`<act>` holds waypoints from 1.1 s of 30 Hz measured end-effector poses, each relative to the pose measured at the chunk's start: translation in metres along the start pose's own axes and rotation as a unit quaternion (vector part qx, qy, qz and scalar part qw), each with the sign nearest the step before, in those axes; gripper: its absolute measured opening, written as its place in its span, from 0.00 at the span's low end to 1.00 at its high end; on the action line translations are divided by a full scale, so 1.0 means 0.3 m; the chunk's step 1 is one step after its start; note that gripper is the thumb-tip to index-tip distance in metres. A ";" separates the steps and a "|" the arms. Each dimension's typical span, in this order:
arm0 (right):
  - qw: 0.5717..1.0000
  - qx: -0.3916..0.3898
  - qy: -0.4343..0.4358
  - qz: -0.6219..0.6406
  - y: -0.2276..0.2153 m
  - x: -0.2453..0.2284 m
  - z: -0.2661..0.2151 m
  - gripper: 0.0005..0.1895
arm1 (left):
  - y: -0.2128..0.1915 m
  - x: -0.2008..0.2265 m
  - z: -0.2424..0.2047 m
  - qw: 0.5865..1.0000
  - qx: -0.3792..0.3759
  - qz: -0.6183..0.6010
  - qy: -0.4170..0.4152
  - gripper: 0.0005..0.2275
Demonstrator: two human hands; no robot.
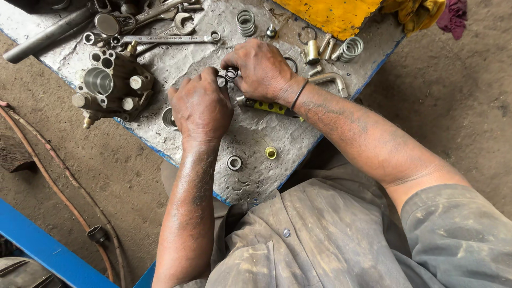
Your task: The person assembles small mechanical components, including springs, washers, and cylindrical metal parts, on a workbench. They handle each piece individually, fitting them together by hand and occasionally using a small tube of lubricant.
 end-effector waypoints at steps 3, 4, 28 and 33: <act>0.998 0.027 -0.035 -0.046 -0.004 -0.013 0.007 0.10 | -0.001 -0.001 0.004 1.000 0.008 -0.001 0.001 0.07; 0.998 0.030 -0.034 -0.047 -0.001 -0.013 0.008 0.09 | 0.000 -0.001 0.006 1.000 0.004 -0.002 0.000 0.07; 0.998 -0.022 0.007 -0.052 0.018 0.013 0.011 0.19 | -0.001 0.001 0.007 1.000 -0.006 -0.007 0.002 0.11; 0.998 -0.018 -0.009 -0.057 0.009 0.016 0.011 0.22 | -0.005 -0.002 0.009 1.000 -0.008 -0.018 -0.005 0.14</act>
Point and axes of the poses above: each hand's wrist, its own z-axis towards the middle knuckle, its own y-axis out of the palm, x = y × z, the point moved 6 cm from there along z, towards the middle knuckle, and after that the axes turned 3 degrees about -y, right-handed, at the moved point
